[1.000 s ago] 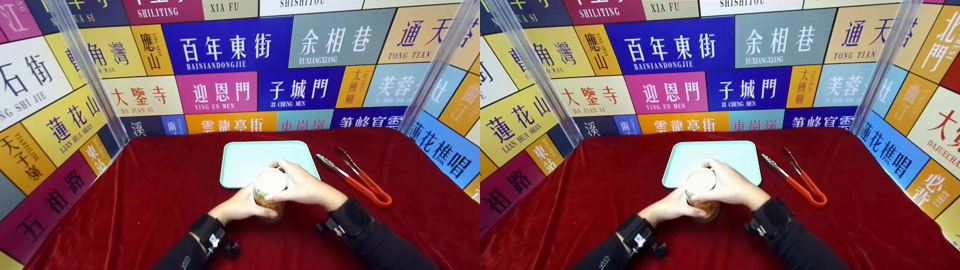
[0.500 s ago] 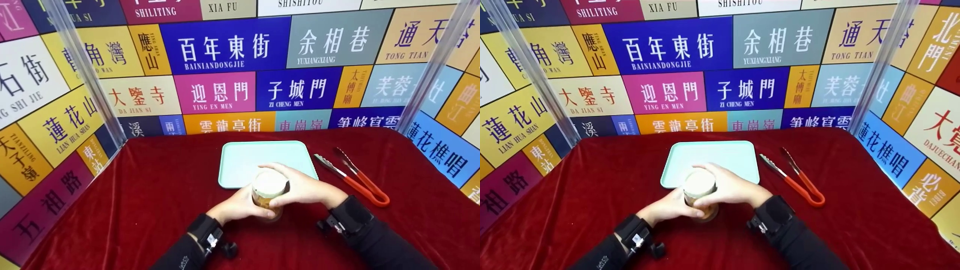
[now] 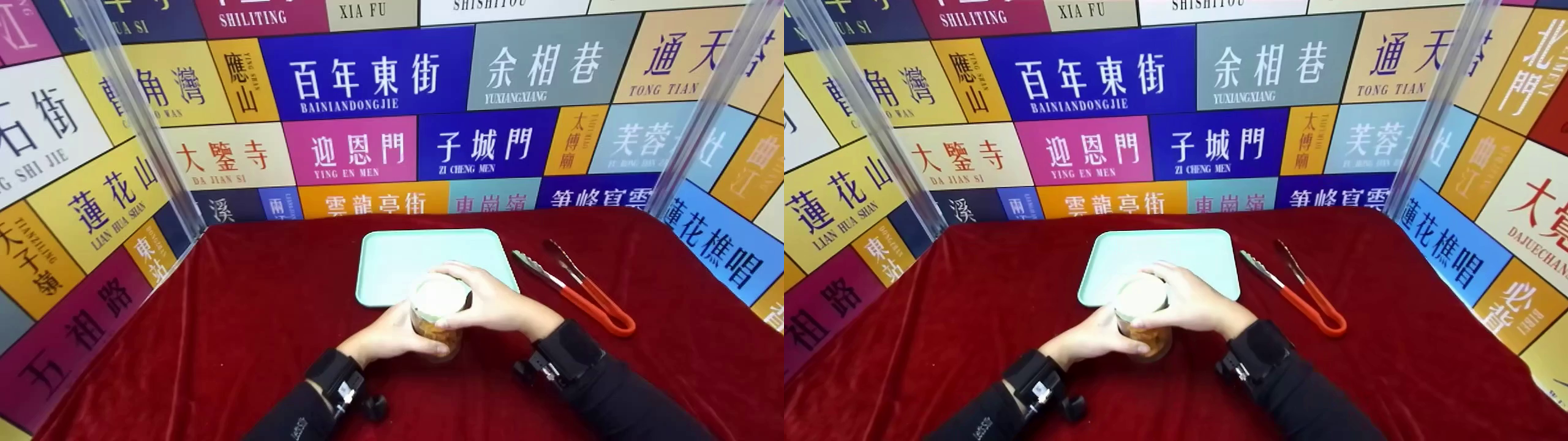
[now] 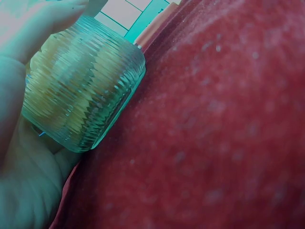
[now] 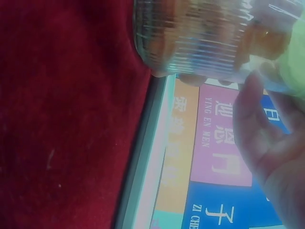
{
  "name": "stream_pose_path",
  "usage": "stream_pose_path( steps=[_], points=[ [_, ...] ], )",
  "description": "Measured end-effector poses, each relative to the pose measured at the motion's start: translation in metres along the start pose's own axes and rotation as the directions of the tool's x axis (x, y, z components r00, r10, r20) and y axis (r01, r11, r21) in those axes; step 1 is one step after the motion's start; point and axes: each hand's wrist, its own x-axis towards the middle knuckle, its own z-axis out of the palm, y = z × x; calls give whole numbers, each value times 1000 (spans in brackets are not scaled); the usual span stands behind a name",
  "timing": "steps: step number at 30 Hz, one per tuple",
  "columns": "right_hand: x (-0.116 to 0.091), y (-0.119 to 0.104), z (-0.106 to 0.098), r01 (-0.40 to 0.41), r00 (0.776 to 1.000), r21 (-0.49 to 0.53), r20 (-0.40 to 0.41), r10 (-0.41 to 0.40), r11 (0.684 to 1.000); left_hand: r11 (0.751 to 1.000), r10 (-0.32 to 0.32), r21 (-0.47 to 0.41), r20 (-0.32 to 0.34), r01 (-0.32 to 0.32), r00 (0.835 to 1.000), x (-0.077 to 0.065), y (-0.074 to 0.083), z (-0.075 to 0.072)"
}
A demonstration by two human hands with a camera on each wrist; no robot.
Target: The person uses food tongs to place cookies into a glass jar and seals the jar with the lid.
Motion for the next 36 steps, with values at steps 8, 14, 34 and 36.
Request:
stream_pose_path(
  steps=[8, 14, 34, 36],
  points=[
    [1, -3, 2, 38, 999, 3, 1, -38, 999, 1000, 15, 18, -2, -15, 1000, -1, 0, 0],
    [1, -3, 3, 17, 1000, 28, 19, -18, 999, 1000, 5, 20, -9, -4, 1000, 0, 1, -1],
    [-6, -3, -38, -26, 999, -42, -33, 24, 999, 999, -37, -16, 9, 38, 999, 0, 0, -1],
    [-6, 0, -42, -62, 997, -132, -57, 54, 989, 999, -37, -17, 11, 37, 999, -1, 0, -2]
  ],
)
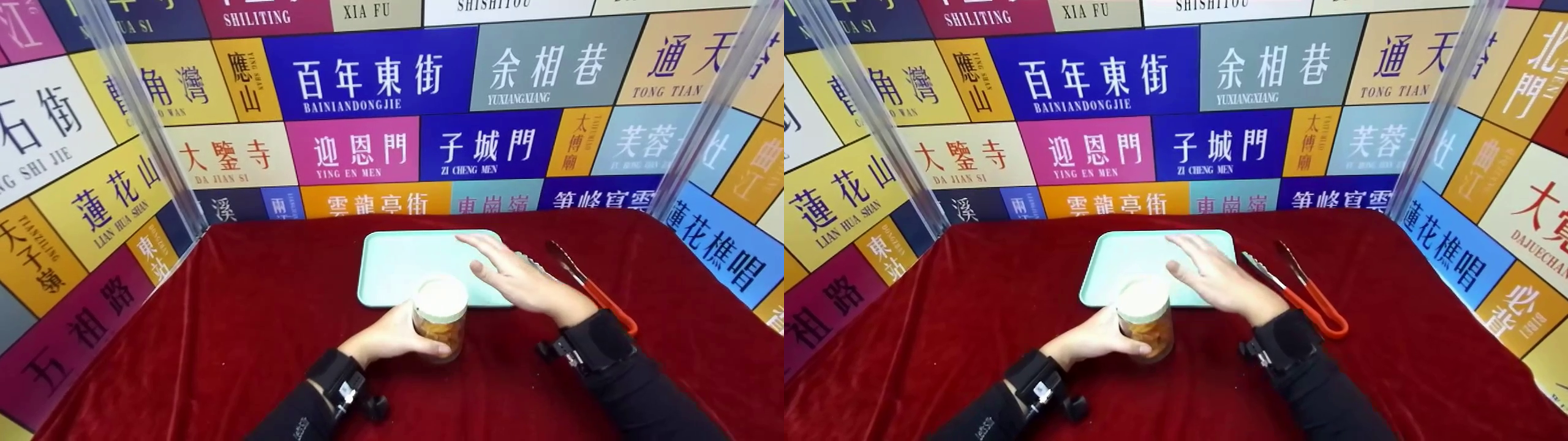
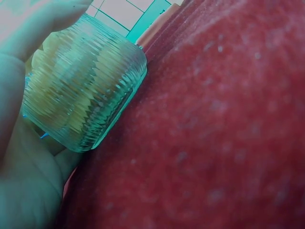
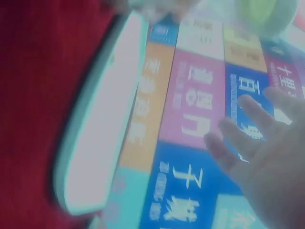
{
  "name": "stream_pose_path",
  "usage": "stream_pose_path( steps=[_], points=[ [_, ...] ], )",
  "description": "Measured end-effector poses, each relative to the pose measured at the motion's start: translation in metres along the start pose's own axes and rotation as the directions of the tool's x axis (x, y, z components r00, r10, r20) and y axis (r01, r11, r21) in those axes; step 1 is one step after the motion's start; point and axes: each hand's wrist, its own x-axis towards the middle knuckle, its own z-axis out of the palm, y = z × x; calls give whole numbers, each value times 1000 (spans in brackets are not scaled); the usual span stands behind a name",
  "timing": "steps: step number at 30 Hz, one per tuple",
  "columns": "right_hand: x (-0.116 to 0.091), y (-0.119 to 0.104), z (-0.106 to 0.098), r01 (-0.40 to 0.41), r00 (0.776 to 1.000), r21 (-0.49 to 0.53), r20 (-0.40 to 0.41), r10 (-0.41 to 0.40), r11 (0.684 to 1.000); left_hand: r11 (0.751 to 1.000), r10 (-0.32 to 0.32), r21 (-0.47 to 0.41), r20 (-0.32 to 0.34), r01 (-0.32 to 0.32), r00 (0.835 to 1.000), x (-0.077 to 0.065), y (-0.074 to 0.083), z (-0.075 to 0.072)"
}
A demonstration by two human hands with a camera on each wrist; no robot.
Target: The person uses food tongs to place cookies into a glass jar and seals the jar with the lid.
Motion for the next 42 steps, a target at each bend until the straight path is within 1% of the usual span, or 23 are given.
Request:
stream_pose_path(
  steps=[2, 4, 7, 9, 11, 12, 18, 20, 22, 23, 25, 27, 29, 31, 33, 34, 36, 38, 40, 42],
  points=[
    [0, 7, -1, -20, 1000, -109, -4, 20, 994, 1000, 2, 0, 0, -2, 1000, 0, 1, 0],
    [-1, 16, 1, -40, 999, -214, 4, 42, 976, 1000, 1, 5, -2, -1, 1000, 0, 1, 0],
    [-2, 28, 5, -87, 995, -363, 21, 102, 928, 1000, -2, 26, -10, 2, 1000, 0, 1, 0],
    [-4, 35, 9, -121, 988, -427, 35, 149, 896, 999, -1, 51, -21, 2, 1000, 0, 1, 1],
    [-5, 40, 12, -145, 982, -460, 44, 186, 876, 997, 5, 75, -34, -3, 999, 0, 1, 0],
    [-5, 42, 14, -150, 980, -467, 48, 194, 871, 996, 9, 91, -44, -5, 999, 0, 1, 0],
    [-7, 46, 21, -142, 977, -489, 72, 203, 860, 985, 31, 172, -93, -14, 995, 1, 3, 0],
    [-8, 45, 22, -144, 975, -497, 75, 208, 856, 982, 45, 187, -115, -22, 992, 1, 6, 0],
    [-8, 44, 22, -144, 975, -499, 77, 209, 854, 981, 55, 191, -157, -24, 986, 2, 10, -1],
    [-8, 44, 22, -145, 974, -499, 79, 211, 855, 981, 57, 194, -188, -19, 981, 2, 12, -2],
    [-8, 43, 21, -145, 973, -498, 85, 215, 855, 979, 54, 201, -265, 0, 963, 2, 17, -3],
    [-8, 43, 21, -148, 972, -495, 90, 219, 856, 977, 49, 213, -347, 28, 937, 2, 21, -7],
    [-8, 43, 21, -152, 969, -491, 95, 226, 858, 972, 47, 226, -425, 55, 904, 1, 26, -13],
    [-9, 42, 21, -157, 968, -484, 98, 232, 861, 969, 51, 236, -495, 78, 868, 0, 30, -21],
    [-9, 43, 21, -162, 966, -478, 102, 237, 863, 962, 57, 252, -562, 105, 825, -1, 33, -31],
    [-9, 43, 21, -163, 965, -476, 104, 239, 864, 957, 63, 263, -597, 120, 800, -2, 33, -37],
    [-9, 43, 20, -164, 964, -474, 109, 243, 865, 941, 76, 294, -666, 167, 742, -5, 33, -49],
    [-9, 44, 20, -163, 963, -476, 113, 244, 864, 918, 83, 320, -731, 232, 678, -10, 31, -63],
    [-9, 44, 21, -160, 964, -479, 113, 242, 863, 896, 79, 325, -788, 304, 611, -15, 28, -76],
    [-10, 45, 20, -160, 963, -481, 114, 243, 862, 874, 61, 312, -832, 373, 551, -21, 23, -89]
  ],
)
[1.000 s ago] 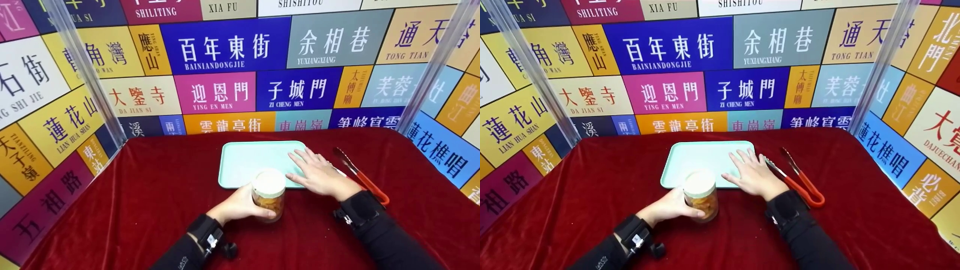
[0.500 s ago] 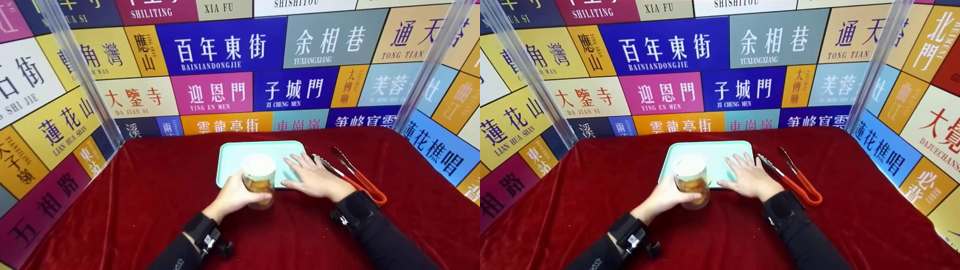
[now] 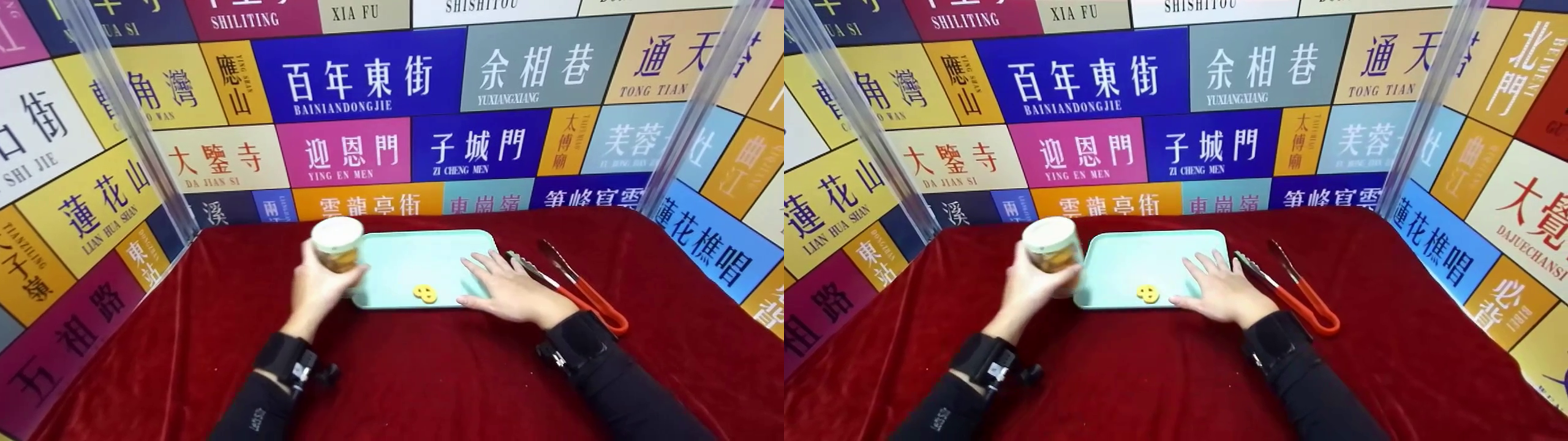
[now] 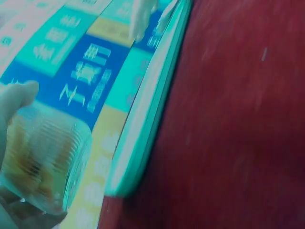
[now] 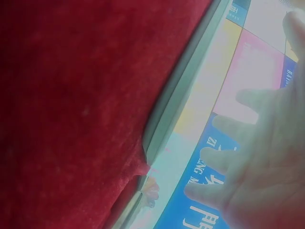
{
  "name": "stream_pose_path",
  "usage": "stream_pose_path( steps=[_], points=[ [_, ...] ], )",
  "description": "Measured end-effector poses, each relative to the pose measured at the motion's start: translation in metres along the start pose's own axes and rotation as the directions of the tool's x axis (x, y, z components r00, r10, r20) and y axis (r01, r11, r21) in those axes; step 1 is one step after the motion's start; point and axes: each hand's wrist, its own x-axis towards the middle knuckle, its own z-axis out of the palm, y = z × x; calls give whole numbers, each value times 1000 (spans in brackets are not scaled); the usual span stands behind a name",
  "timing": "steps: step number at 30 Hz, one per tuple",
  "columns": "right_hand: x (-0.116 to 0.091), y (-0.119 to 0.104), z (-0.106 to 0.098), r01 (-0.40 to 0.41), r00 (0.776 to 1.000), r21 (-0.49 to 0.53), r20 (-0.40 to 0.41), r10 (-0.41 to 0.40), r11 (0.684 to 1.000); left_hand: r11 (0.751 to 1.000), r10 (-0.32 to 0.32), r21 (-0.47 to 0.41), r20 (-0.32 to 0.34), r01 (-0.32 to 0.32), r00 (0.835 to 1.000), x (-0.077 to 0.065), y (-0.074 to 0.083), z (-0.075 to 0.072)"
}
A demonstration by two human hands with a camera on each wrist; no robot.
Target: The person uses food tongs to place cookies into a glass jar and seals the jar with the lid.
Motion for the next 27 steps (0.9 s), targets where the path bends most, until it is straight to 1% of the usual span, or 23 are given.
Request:
stream_pose_path(
  steps=[3, 6, 10, 14, 17, 22, 25, 27],
  points=[
    [-1, 1, 0, -2, 1000, 3, -1, 2, 1000, 996, -70, 50, -61, 73, 996, 7, -16, -9],
    [-2, 1, -1, -7, 1000, 9, 1, 7, 1000, 992, -105, 66, -92, 111, 990, 11, -29, -14],
    [-1, 0, -1, -7, 1000, 21, 7, 7, 1000, 993, -105, 54, -81, 109, 991, 14, -43, -18],
    [-1, -1, -2, -5, 1000, 24, 10, 5, 1000, 995, -99, 13, -54, 100, 994, 15, -54, -18],
    [-1, 0, -4, -3, 1000, 15, 9, 3, 1000, 995, -103, -15, -42, 102, 994, 16, -57, -17],
    [-2, 3, -5, -5, 1000, 17, 12, 5, 1000, 994, -107, -39, -31, 106, 994, 16, -59, -14],
    [-3, 4, -5, -10, 1000, 17, 9, 9, 1000, 993, -104, -68, -43, 101, 994, 17, -57, -13],
    [-3, 5, -5, -16, 1000, 12, 6, 16, 1000, 993, -81, -93, -68, 74, 994, 17, -55, -13]
  ],
)
